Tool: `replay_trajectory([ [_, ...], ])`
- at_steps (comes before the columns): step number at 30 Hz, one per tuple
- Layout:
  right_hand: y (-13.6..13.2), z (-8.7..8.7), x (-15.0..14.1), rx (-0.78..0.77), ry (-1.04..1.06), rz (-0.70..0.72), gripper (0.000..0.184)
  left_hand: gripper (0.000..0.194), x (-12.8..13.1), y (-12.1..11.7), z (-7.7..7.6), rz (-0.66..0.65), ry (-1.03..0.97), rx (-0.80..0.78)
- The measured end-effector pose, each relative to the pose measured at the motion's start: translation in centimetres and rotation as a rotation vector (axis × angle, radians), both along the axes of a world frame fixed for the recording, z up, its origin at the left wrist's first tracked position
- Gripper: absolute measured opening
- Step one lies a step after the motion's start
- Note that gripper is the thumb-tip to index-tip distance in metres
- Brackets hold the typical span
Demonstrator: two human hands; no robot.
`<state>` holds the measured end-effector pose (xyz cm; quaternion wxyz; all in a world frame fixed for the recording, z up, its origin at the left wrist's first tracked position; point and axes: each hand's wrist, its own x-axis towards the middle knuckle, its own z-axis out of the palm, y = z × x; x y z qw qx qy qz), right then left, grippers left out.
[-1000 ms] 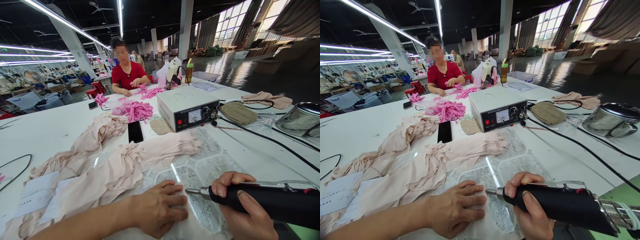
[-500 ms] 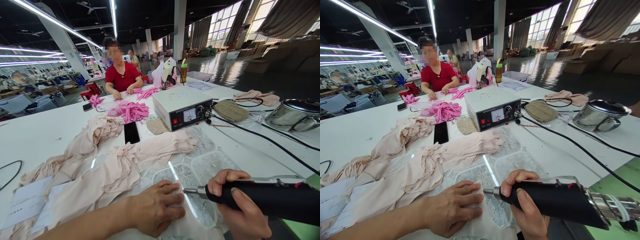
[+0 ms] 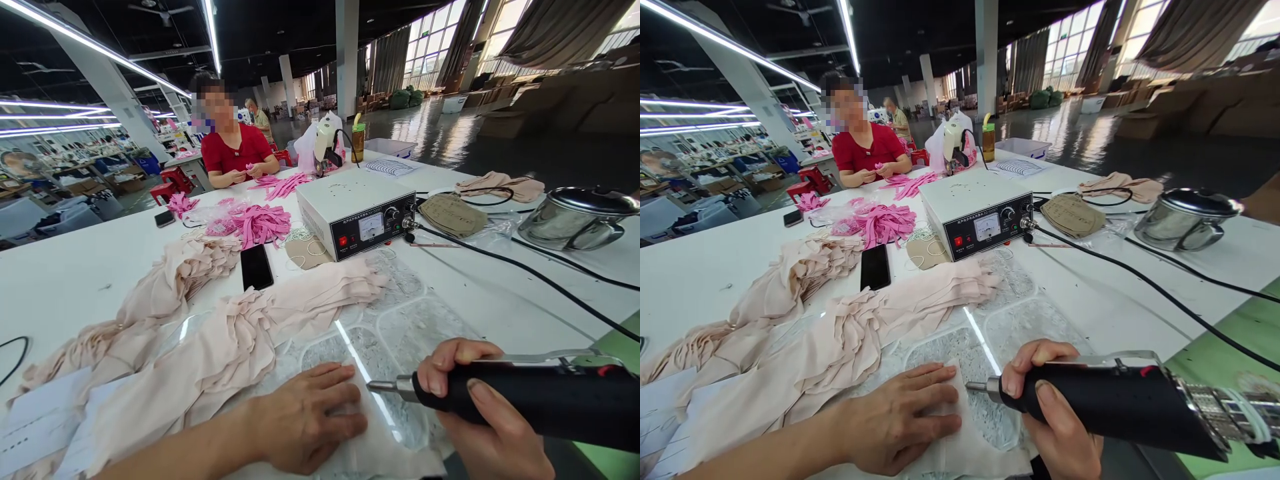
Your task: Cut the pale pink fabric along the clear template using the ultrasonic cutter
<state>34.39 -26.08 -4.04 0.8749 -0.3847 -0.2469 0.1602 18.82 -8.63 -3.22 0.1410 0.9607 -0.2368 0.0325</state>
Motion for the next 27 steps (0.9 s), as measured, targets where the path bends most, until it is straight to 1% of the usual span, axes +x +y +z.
replay_trajectory([
  [4, -0.08, -0.08, 0.01, 0.000, 0.012, -0.008, 0.008, 0.032, -0.02, -0.07, -0.07, 0.002, 0.004, 0.007],
  [13, 0.33, -0.37, -0.05, -0.025, -0.021, 0.023, 0.005, 0.028, 0.01, -0.18, 0.08, 0.000, -0.005, 0.024],
  [24, 0.30, 0.00, -0.25, -0.031, -0.073, 0.038, 0.003, 0.029, 0.02, -0.21, 0.18, 0.001, -0.005, 0.030],
  [27, 0.28, 0.09, -0.13, -0.029, -0.112, 0.065, 0.002, 0.030, 0.05, -0.22, 0.25, -0.002, 0.009, 0.033],
])
